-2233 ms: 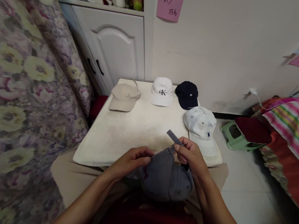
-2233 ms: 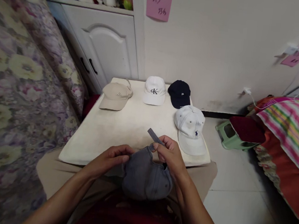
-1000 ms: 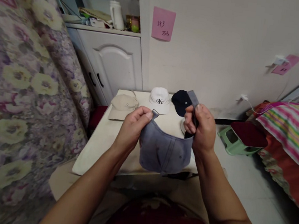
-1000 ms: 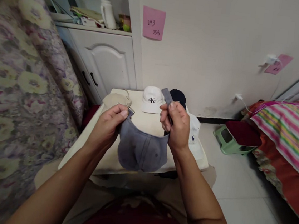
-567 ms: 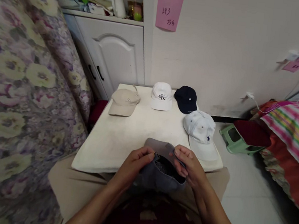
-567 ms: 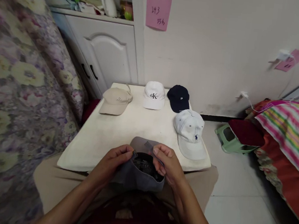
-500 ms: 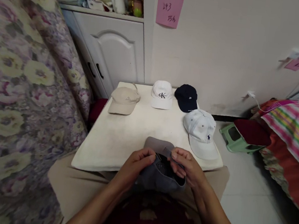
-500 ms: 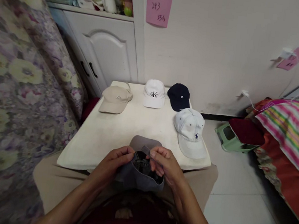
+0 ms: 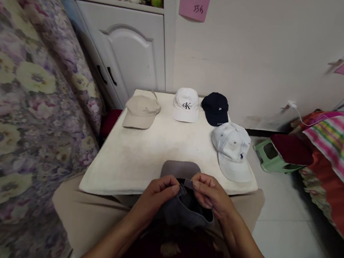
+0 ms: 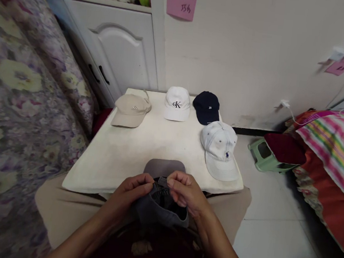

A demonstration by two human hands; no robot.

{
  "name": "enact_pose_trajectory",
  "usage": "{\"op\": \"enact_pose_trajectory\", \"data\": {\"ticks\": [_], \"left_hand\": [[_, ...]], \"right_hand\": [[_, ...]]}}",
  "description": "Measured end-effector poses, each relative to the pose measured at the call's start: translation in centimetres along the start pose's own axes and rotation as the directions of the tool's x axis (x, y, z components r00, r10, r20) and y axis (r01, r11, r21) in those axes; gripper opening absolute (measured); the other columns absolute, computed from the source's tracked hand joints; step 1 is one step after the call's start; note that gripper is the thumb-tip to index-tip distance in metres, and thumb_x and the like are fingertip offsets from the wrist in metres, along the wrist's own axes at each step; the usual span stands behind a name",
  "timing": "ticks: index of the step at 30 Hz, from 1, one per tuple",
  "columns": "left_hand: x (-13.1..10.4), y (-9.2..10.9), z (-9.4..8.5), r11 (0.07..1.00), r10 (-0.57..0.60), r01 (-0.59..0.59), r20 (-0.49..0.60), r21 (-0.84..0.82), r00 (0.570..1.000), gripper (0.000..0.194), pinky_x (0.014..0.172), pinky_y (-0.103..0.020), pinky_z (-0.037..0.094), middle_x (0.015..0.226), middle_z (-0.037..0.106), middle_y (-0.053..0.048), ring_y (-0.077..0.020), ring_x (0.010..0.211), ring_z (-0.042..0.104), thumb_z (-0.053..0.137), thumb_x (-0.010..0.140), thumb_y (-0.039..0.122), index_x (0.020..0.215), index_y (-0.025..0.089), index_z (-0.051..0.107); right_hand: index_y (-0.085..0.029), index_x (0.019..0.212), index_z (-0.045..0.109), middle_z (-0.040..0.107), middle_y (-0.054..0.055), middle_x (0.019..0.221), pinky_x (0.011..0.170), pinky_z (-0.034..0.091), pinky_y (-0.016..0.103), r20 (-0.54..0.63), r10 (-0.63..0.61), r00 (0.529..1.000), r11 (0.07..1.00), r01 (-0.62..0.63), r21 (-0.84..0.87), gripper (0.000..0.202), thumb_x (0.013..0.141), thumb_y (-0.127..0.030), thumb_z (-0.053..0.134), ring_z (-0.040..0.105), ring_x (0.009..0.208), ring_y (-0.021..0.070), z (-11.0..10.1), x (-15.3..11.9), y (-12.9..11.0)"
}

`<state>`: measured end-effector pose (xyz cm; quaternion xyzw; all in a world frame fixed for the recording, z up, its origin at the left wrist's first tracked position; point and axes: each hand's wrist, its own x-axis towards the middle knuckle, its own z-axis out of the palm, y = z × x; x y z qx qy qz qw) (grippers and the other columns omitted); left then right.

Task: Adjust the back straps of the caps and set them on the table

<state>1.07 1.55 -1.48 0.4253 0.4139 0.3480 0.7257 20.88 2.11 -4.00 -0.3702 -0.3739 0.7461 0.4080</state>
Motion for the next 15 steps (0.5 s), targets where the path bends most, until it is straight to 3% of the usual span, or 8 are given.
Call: {"op": "enact_pose_trajectory", "data": {"ticks": [15], "left_hand": [[0.0, 0.1, 0.0, 0.998, 0.007, -0.007, 0.006, 0.063, 1.0, 0.03, 0.054, -0.022, 0.03, 0.063, 0.05, 0.002, -0.0109, 0.058, 0.04, 0.07, 0.082, 0.043, 0.072, 0.016, 0.06]], "right_hand": [[-0.018, 0.075, 0.058, 0.045, -0.01, 0.044, 0.031, 0.013, 0.017, 0.101, 0.054, 0.993, 0.99, -0.067, 0.127, 0.025, 0.081, -0.037, 0.072, 0.015, 0.033, 0.0026, 0.3, 0.2, 1.1]]}}
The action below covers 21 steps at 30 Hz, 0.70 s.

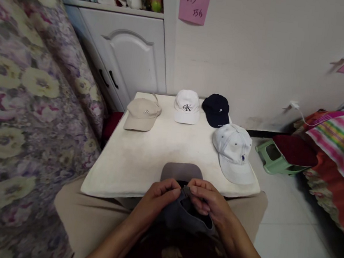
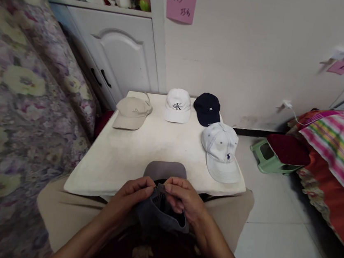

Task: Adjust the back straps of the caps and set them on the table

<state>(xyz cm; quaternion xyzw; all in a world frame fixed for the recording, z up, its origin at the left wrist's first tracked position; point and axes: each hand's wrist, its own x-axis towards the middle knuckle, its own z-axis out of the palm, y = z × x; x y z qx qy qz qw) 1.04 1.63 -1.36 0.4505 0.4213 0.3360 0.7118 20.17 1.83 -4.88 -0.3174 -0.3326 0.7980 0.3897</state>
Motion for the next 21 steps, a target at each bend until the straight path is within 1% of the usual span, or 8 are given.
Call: {"op": "enact_pose_trajectory", "data": {"ticks": [8, 12, 14, 17, 18, 19, 21], "left_hand": [[0.0, 0.3, 0.2, 0.999, -0.004, 0.004, 0.003, 0.048, 1.0, 0.029, 0.054, -0.022, 0.029, 0.061, 0.049, 0.003, -0.0111, 0.057, 0.038, 0.069, 0.082, 0.041, 0.069, 0.016, 0.061], [0.1, 0.4, 0.3, 0.999, -0.016, 0.016, 0.0, 0.048, 1.0, 0.029, 0.054, -0.023, 0.028, 0.059, 0.048, 0.003, -0.0111, 0.056, 0.038, 0.069, 0.081, 0.041, 0.068, 0.016, 0.06], [0.2, 0.4, 0.3, 0.998, -0.019, 0.019, 0.009, 0.062, 1.0, 0.028, 0.055, -0.023, 0.029, 0.06, 0.05, 0.003, -0.0114, 0.056, 0.039, 0.069, 0.081, 0.04, 0.068, 0.016, 0.061], [0.2, 0.5, 0.2, 0.993, 0.005, -0.007, 0.022, 0.115, 1.0, 0.026, 0.058, -0.024, 0.032, 0.063, 0.054, 0.001, -0.0129, 0.06, 0.044, 0.068, 0.082, 0.038, 0.069, 0.016, 0.063], [0.2, 0.6, 0.2, 0.991, 0.018, -0.021, 0.024, 0.131, 1.0, 0.025, 0.059, -0.024, 0.032, 0.065, 0.056, 0.001, -0.0133, 0.062, 0.045, 0.068, 0.082, 0.037, 0.069, 0.016, 0.064], [0.2, 0.6, 0.2, 0.989, 0.028, -0.031, 0.028, 0.142, 0.999, 0.025, 0.06, -0.024, 0.033, 0.065, 0.056, 0.0, -0.0136, 0.063, 0.046, 0.068, 0.083, 0.037, 0.07, 0.016, 0.065], [0.1, 0.7, 0.2, 0.99, 0.028, -0.033, 0.038, 0.14, 0.999, 0.025, 0.061, -0.025, 0.034, 0.067, 0.058, 0.0, -0.0137, 0.064, 0.047, 0.066, 0.084, 0.038, 0.072, 0.016, 0.066]], "right_hand": [[-0.018, 0.075, 0.059, 0.044, -0.01, 0.045, 0.031, 0.012, 0.017, 0.09, 0.068, 0.994, 0.996, -0.073, 0.059, 0.022, 0.082, -0.035, 0.071, 0.015, 0.033, 0.0026, -0.7, 0.1, 0.2], [-0.018, 0.077, 0.06, 0.044, -0.011, 0.044, 0.031, 0.013, 0.017, 0.082, 0.056, 0.995, 0.998, -0.057, 0.011, 0.025, 0.083, -0.039, 0.073, 0.016, 0.033, 0.003, -0.8, 0.3, 0.4], [-0.017, 0.076, 0.061, 0.049, -0.009, 0.047, 0.032, 0.019, 0.017, 0.059, 0.016, 0.998, 0.999, -0.013, -0.046, 0.027, 0.082, -0.04, 0.074, 0.023, 0.033, 0.0031, -0.9, 0.3, 0.5], [-0.015, 0.076, 0.066, 0.062, -0.003, 0.061, 0.043, 0.036, 0.017, 0.06, -0.034, 0.998, 0.988, 0.042, -0.146, 0.025, 0.08, -0.038, 0.076, 0.044, 0.043, 0.0047, -1.2, 0.4, 0.3], [-0.015, 0.078, 0.067, 0.064, -0.002, 0.066, 0.047, 0.039, 0.017, 0.074, -0.031, 0.997, 0.985, 0.043, -0.168, 0.024, 0.08, -0.037, 0.076, 0.049, 0.047, 0.0054, -1.3, 0.3, 0.1], [-0.015, 0.08, 0.067, 0.066, -0.001, 0.068, 0.048, 0.04, 0.017, 0.089, -0.017, 0.996, 0.983, 0.033, -0.179, 0.023, 0.081, -0.037, 0.075, 0.051, 0.049, 0.0059, -1.3, 0.3, -0.1], [-0.015, 0.08, 0.065, 0.065, -0.001, 0.066, 0.044, 0.035, 0.017, 0.106, 0.022, 0.994, 0.987, -0.005, -0.158, 0.023, 0.083, -0.037, 0.073, 0.047, 0.045, 0.0052, -1.2, 0.1, -0.5]]}}
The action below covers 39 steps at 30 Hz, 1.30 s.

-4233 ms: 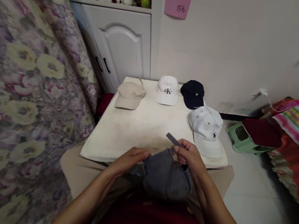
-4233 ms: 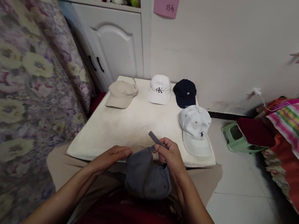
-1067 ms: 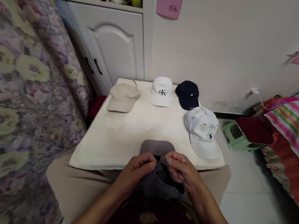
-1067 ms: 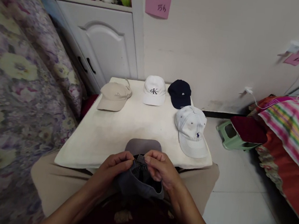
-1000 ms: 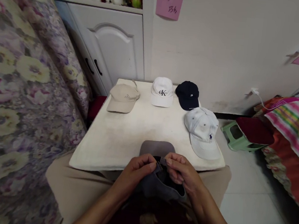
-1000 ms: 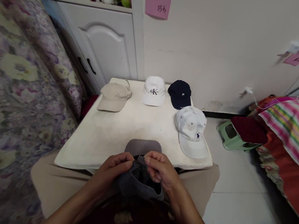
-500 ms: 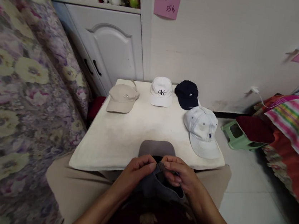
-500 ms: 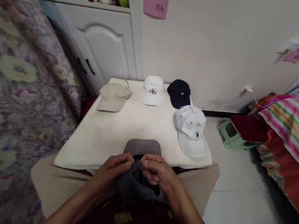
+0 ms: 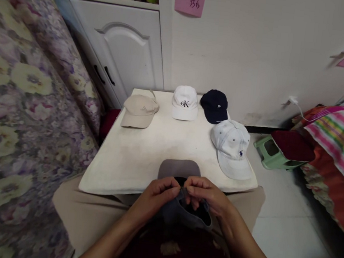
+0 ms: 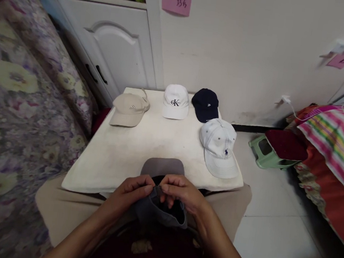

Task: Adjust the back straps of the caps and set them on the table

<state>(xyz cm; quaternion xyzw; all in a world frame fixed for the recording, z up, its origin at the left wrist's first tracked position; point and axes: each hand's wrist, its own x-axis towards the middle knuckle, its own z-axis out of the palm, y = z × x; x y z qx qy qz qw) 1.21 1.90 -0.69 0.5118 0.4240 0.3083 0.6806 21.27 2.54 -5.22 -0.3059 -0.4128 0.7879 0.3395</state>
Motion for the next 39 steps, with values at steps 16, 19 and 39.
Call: {"op": "enact_pose_trajectory", "data": {"ticks": [16, 19, 39], "left_hand": [[0.1, -0.5, 0.0, 1.0, -0.022, 0.022, -0.007, -0.018, 1.0, 0.026, 0.06, -0.024, 0.034, 0.066, 0.057, 0.0, -0.0132, 0.062, 0.046, 0.067, 0.084, 0.04, 0.073, 0.017, 0.065], [0.1, -0.6, 0.0, 1.0, -0.021, 0.021, -0.017, 0.002, 1.0, 0.026, 0.059, -0.024, 0.033, 0.066, 0.056, 0.001, -0.0128, 0.063, 0.045, 0.067, 0.084, 0.04, 0.073, 0.017, 0.065], [0.4, -0.4, -0.1, 0.994, -0.052, 0.048, 0.033, 0.101, 0.998, 0.028, 0.057, -0.025, 0.026, 0.062, 0.046, 0.005, -0.0107, 0.058, 0.036, 0.063, 0.082, 0.04, 0.068, 0.017, 0.053]], "right_hand": [[-0.017, 0.072, 0.06, 0.048, -0.007, 0.053, 0.035, 0.017, 0.019, 0.025, 0.052, 0.998, 0.965, -0.057, 0.255, 0.021, 0.082, -0.032, 0.071, 0.023, 0.039, 0.0039, 1.1, 0.2, 0.6], [-0.017, 0.073, 0.059, 0.047, -0.008, 0.052, 0.035, 0.018, 0.018, 0.056, 0.046, 0.997, 0.956, -0.061, 0.289, 0.019, 0.083, -0.029, 0.07, 0.023, 0.038, 0.0039, 1.0, 0.3, 0.8], [-0.019, 0.102, 0.052, 0.062, -0.002, 0.07, 0.049, 0.031, 0.019, 0.161, -0.086, 0.983, 0.992, 0.099, -0.078, 0.016, 0.097, -0.033, 0.06, 0.041, 0.051, 0.007, -0.1, -0.8, -0.8]]}}
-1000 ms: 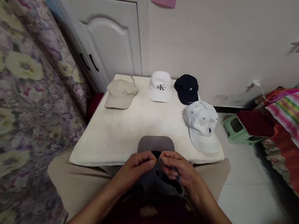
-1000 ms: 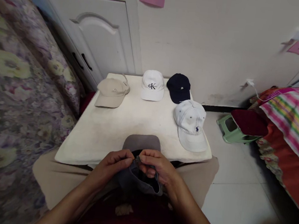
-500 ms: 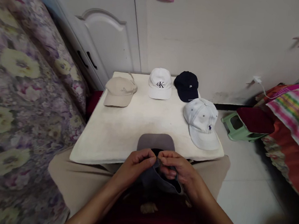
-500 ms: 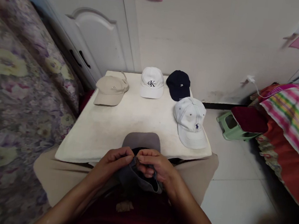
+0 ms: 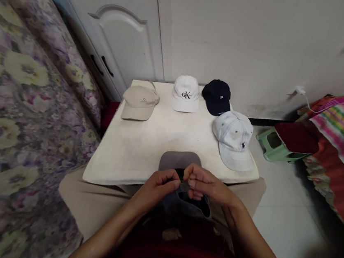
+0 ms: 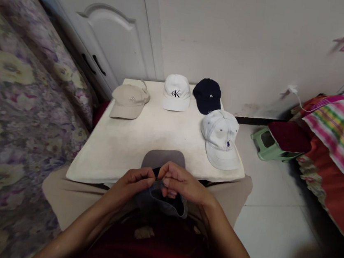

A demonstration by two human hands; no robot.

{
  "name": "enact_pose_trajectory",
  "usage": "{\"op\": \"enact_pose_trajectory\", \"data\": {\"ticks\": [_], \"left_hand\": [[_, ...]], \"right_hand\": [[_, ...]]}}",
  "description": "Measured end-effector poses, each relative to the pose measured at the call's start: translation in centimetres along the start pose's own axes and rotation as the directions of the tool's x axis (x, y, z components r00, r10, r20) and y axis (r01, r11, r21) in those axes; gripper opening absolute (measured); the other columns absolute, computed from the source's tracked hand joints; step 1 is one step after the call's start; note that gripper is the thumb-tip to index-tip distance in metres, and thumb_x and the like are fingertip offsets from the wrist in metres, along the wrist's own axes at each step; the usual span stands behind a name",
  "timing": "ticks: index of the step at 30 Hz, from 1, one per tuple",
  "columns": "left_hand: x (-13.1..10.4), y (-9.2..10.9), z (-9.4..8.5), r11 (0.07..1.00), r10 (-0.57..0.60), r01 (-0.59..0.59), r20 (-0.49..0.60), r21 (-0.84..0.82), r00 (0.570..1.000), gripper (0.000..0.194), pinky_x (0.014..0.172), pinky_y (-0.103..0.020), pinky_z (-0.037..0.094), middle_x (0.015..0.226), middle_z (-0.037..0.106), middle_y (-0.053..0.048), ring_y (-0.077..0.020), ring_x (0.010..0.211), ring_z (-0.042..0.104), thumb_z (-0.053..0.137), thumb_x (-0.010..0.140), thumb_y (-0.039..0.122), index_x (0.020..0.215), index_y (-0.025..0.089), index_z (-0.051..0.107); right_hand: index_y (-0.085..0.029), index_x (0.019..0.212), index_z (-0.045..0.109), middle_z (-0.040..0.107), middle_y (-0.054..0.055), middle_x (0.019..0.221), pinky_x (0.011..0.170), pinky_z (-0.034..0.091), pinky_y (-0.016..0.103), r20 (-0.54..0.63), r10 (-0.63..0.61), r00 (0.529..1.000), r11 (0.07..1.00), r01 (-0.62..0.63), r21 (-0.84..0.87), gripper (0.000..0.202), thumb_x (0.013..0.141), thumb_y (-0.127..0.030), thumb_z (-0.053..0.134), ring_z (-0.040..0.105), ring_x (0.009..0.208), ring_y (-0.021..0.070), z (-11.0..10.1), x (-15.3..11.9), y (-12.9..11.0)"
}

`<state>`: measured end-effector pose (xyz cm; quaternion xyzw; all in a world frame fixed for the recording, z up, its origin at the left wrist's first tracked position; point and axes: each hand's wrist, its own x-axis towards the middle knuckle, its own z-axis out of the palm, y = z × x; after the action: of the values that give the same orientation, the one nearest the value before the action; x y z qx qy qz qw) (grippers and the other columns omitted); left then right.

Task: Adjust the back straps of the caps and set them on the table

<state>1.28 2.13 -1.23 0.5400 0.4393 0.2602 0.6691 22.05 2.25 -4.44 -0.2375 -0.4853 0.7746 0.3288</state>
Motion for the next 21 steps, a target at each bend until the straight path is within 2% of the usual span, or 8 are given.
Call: {"op": "enact_pose_trajectory", "data": {"ticks": [5, 10, 12, 15, 19, 21], "left_hand": [[0.11, -0.36, -0.09, 1.0, -0.002, 0.002, 0.001, -0.024, 1.0, 0.027, 0.06, -0.026, 0.032, 0.066, 0.057, 0.001, -0.0126, 0.062, 0.045, 0.064, 0.083, 0.039, 0.07, 0.017, 0.054], [0.2, -0.64, 0.05, 0.997, -0.024, 0.026, 0.029, -0.077, 0.999, 0.028, 0.061, -0.026, 0.033, 0.068, 0.062, -0.001, -0.0133, 0.062, 0.05, 0.066, 0.083, 0.04, 0.07, 0.018, 0.054], [0.21, -0.62, 0.1, 0.996, -0.037, 0.039, 0.024, -0.085, 0.999, 0.028, 0.061, -0.026, 0.034, 0.069, 0.063, -0.001, -0.0137, 0.063, 0.051, 0.066, 0.082, 0.04, 0.071, 0.017, 0.055], [0.19, -0.47, 0.06, 0.997, -0.043, 0.043, 0.003, -0.067, 0.999, 0.027, 0.059, -0.025, 0.031, 0.067, 0.059, 0.001, -0.0121, 0.061, 0.047, 0.066, 0.083, 0.039, 0.071, 0.017, 0.056], [0.17, -0.28, -0.1, 0.998, -0.042, 0.041, -0.016, -0.049, 0.999, 0.027, 0.056, -0.024, 0.027, 0.062, 0.048, 0.005, -0.0097, 0.057, 0.038, 0.065, 0.082, 0.039, 0.069, 0.017, 0.055], [0.18, -0.29, -0.19, 0.999, -0.032, 0.031, -0.014, -0.043, 0.999, 0.027, 0.056, -0.024, 0.027, 0.062, 0.048, 0.005, -0.01, 0.058, 0.038, 0.065, 0.082, 0.038, 0.069, 0.017, 0.055]], "right_hand": [[-0.02, 0.099, 0.05, 0.06, -0.002, 0.071, 0.051, 0.032, 0.02, -0.005, -0.024, 1.0, 1.0, 0.024, -0.012, 0.014, 0.098, -0.032, 0.057, 0.041, 0.053, 0.0078, 0.58, 0.13, 0.27], [-0.02, 0.1, 0.052, 0.053, -0.004, 0.076, 0.055, 0.035, 0.02, -0.082, -0.037, 0.996, 0.996, 0.03, -0.089, 0.013, 0.099, -0.034, 0.055, 0.046, 0.059, 0.0082, 1.02, -0.12, 0.17], [-0.02, 0.102, 0.052, 0.055, -0.003, 0.077, 0.056, 0.036, 0.021, -0.085, -0.033, 0.996, 0.993, 0.023, -0.117, 0.015, 0.1, -0.035, 0.053, 0.047, 0.059, 0.0086, 1.02, -0.24, 0.08], [-0.02, 0.105, 0.053, 0.058, -0.002, 0.078, 0.058, 0.038, 0.023, -0.075, -0.044, 0.996, 0.99, 0.034, -0.137, 0.017, 0.101, -0.036, 0.051, 0.048, 0.059, 0.0092, 0.82, -0.4, -0.02], [-0.019, 0.103, 0.055, 0.054, -0.003, 0.078, 0.063, 0.042, 0.025, -0.081, -0.063, 0.995, 0.993, 0.055, -0.101, 0.011, 0.096, -0.027, 0.057, 0.054, 0.063, 0.0104, 0.65, -0.53, -0.1], [-0.02, 0.102, 0.054, 0.054, -0.003, 0.08, 0.064, 0.044, 0.025, -0.099, -0.06, 0.993, 0.995, 0.052, -0.085, 0.009, 0.094, -0.023, 0.058, 0.057, 0.065, 0.0107, 0.65, -0.57, -0.05]]}}
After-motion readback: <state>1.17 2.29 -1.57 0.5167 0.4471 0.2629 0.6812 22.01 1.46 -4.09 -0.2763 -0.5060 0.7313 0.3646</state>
